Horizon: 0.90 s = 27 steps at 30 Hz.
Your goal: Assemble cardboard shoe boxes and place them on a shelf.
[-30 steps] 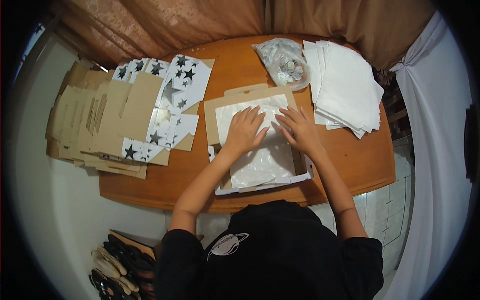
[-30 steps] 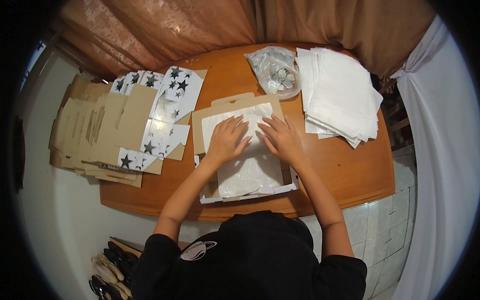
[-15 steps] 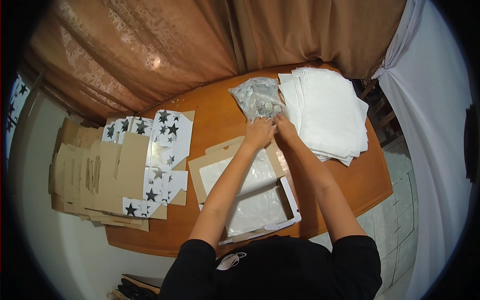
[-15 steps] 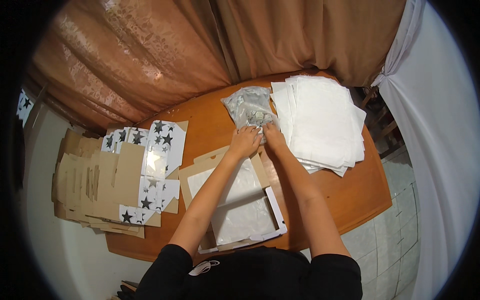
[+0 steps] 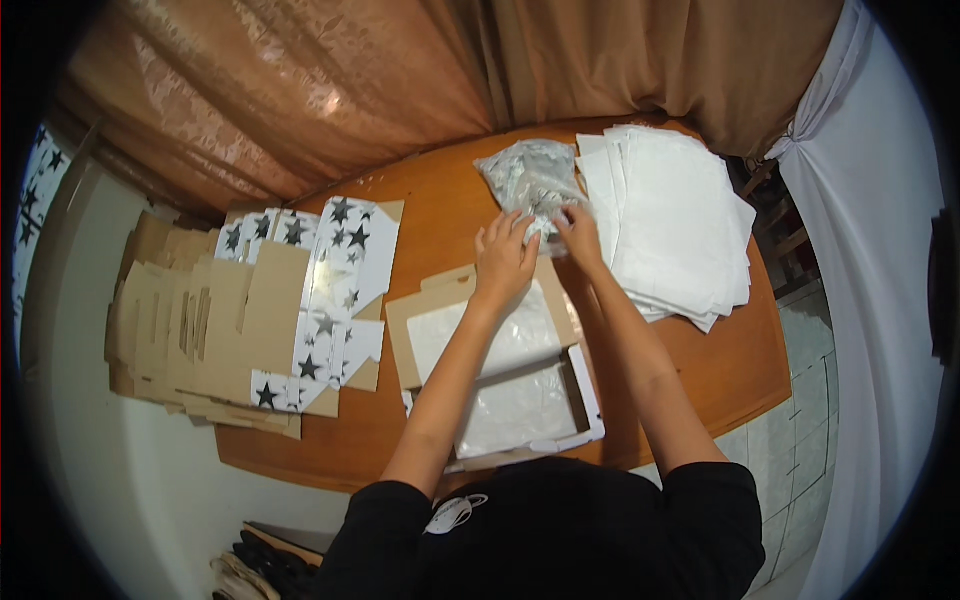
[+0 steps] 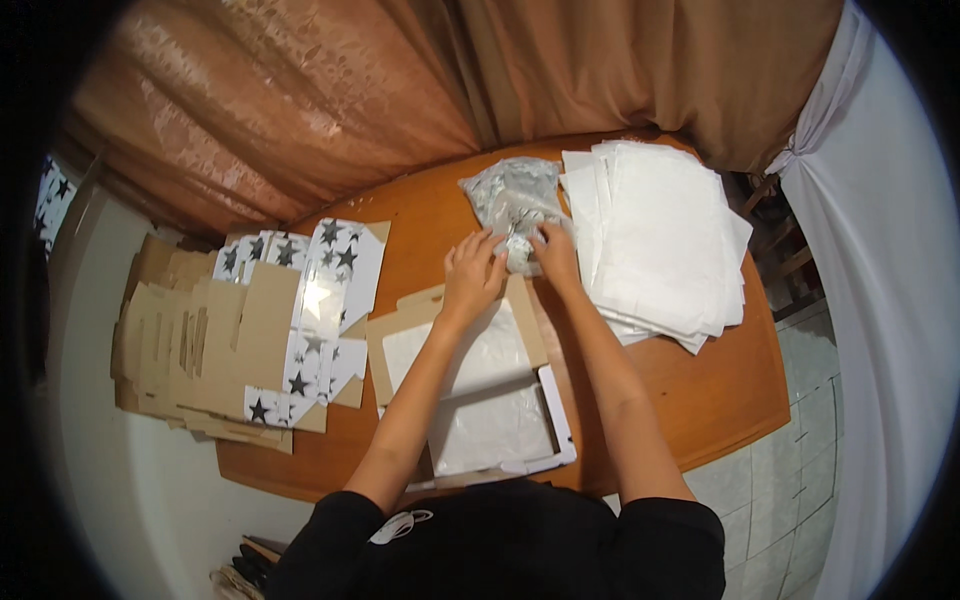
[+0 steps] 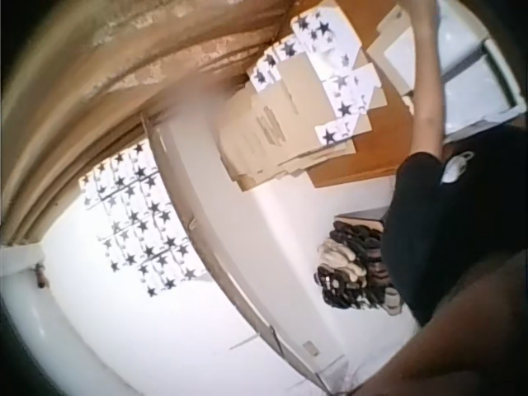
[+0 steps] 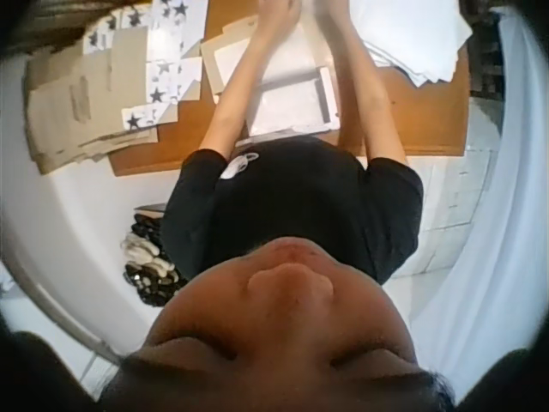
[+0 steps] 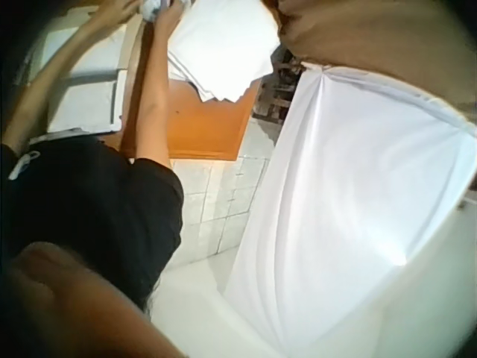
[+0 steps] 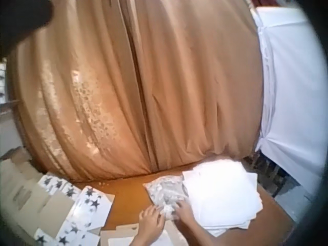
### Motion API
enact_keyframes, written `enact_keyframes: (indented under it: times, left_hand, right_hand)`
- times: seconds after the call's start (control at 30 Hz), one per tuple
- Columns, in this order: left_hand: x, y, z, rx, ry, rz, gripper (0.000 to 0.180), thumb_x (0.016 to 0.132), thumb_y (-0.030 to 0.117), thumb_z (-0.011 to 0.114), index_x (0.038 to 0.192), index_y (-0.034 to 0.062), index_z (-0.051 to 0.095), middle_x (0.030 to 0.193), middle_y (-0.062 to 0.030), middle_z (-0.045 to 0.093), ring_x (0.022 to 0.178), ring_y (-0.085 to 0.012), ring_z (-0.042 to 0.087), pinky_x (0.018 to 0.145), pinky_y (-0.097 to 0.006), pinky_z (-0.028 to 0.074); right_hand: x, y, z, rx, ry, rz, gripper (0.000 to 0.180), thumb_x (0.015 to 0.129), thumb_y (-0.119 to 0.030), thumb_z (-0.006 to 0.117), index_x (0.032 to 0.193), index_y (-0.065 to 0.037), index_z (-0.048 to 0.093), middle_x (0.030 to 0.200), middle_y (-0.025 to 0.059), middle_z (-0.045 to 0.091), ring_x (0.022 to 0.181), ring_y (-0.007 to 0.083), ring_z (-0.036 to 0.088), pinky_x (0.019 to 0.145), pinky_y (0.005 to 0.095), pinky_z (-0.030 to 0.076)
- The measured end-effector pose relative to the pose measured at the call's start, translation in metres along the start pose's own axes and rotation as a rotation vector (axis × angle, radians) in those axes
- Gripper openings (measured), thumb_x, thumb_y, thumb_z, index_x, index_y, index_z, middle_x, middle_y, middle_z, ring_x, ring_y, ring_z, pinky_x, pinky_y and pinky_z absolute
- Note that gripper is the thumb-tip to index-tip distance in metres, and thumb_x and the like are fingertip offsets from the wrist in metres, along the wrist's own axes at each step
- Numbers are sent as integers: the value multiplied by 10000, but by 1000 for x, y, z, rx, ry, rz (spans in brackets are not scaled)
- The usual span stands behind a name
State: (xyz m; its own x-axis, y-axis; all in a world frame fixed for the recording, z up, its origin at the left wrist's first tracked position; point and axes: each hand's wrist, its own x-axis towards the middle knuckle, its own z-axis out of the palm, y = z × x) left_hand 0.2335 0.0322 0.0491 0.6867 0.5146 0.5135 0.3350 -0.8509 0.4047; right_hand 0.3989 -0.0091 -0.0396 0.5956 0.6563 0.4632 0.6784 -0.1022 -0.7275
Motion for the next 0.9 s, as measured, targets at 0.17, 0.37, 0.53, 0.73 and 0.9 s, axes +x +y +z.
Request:
enact_keyframes:
  times: [0.17,0.37,0.53,0.73,0.9]
  left_hand:
    - [-30,-3,-60,-88,54,-85,312,859,269,507,1117,102,558,1205,-116,496,1135,-290,440,955,-404,297]
    - [-100,-19,-125,-390,216,-284,357,866,236,513,1161,34,505,1201,-159,483,1133,-297,432,952,-371,332]
    - [-185,-59,-144,-535,272,-595,463,865,260,523,1226,-12,422,1234,-185,445,1163,-307,409,986,-357,308]
    - [-245,-67,-137,-217,164,-753,626,864,336,519,1319,-18,274,1228,-212,444,1176,-344,392,988,-383,301]
    - [-262,-74,-127,-624,-6,-767,556,883,350,479,1255,-43,353,1166,-229,485,1096,-329,469,943,-355,345]
  right_hand:
    - [-44,-134,-56,857,-17,88,359,802,-35,620,1146,-13,520,900,18,556,766,78,517,671,203,437]
    - [-155,-182,-55,549,-641,-77,434,863,-235,567,1238,-52,445,1177,103,515,1091,178,490,851,307,438]
    - [-179,-163,-59,682,-251,250,351,860,-178,569,1175,-41,497,1138,66,525,983,129,510,796,249,428]
    - [-195,-122,-78,-19,123,175,486,886,-309,505,1213,40,417,1184,216,466,1094,299,456,935,350,343]
    - [-229,-128,-55,277,-71,367,583,888,-345,487,1279,59,335,1280,264,377,1192,346,373,992,362,294]
